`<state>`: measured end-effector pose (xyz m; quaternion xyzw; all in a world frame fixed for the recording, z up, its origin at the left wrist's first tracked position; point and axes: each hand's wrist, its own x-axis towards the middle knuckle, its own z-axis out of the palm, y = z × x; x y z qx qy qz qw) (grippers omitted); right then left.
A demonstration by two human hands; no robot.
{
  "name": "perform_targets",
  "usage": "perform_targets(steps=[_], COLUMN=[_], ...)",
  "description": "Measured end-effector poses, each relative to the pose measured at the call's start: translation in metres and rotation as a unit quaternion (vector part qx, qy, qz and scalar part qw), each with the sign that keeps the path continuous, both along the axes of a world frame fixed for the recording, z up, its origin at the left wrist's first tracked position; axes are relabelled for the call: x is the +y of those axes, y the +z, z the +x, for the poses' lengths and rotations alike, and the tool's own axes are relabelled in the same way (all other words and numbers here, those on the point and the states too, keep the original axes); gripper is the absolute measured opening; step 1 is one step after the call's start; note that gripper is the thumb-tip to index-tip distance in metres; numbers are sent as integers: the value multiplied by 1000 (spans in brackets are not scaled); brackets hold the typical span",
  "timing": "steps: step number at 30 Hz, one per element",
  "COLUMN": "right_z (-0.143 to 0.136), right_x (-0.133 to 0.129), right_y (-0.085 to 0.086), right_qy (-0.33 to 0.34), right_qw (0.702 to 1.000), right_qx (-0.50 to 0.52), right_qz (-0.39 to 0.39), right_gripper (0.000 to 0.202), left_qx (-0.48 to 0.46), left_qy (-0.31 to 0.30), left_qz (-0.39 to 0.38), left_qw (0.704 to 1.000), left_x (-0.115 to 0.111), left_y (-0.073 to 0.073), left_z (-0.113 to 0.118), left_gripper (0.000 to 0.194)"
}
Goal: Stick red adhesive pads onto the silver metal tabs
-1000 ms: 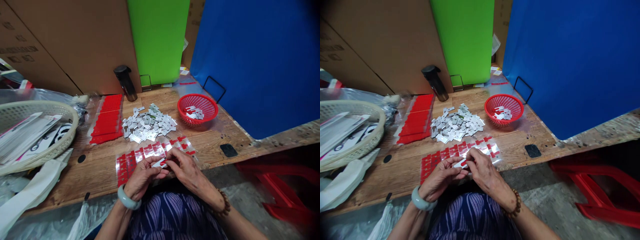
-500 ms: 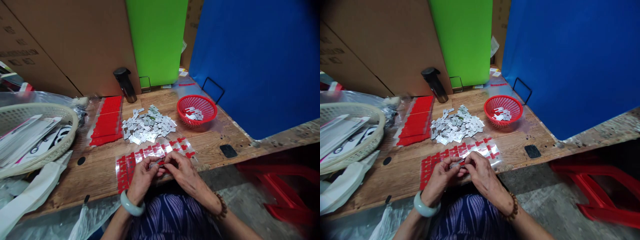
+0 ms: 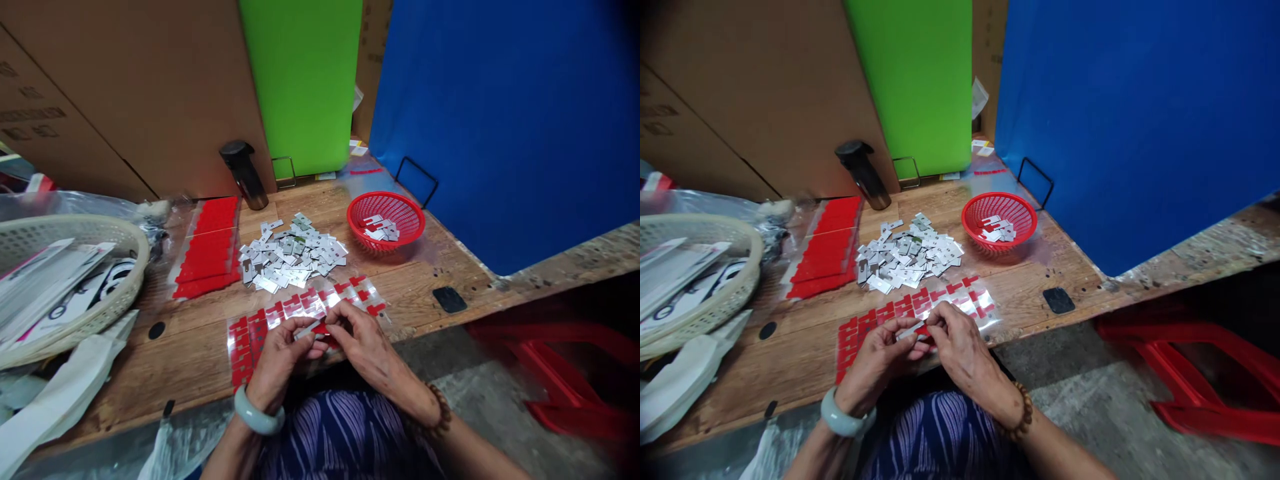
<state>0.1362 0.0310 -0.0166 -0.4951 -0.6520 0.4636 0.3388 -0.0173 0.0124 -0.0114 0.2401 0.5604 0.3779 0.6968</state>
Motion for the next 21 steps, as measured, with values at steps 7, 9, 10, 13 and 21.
perform_targets(steps=[7, 9, 10, 13, 21], right_z=[1, 1, 0, -1, -3], right_x=[2, 3, 3, 4, 1], right_y=[3, 2, 2, -2, -8], right_qy=[3, 4, 3, -3, 2], right_qw=[999, 998, 998, 997, 993], right_qx=[-43, -48, -51, -64, -73], right_qz=[30, 37, 40, 50, 90], right_gripper=[13, 13, 12, 13, 12], left_qx=[-14, -15, -15, -14, 0], left_qy=[-10, -11, -9, -5, 2], left_qz=[-29, -29, -29, -33, -29], left_qw=[999, 999, 999, 999, 1000], left_x=[2, 2, 2, 2, 1], left_y=[3, 4, 5, 5, 1], left_z=[0, 1, 1, 1, 0], left_gripper=[31, 30, 30, 31, 32])
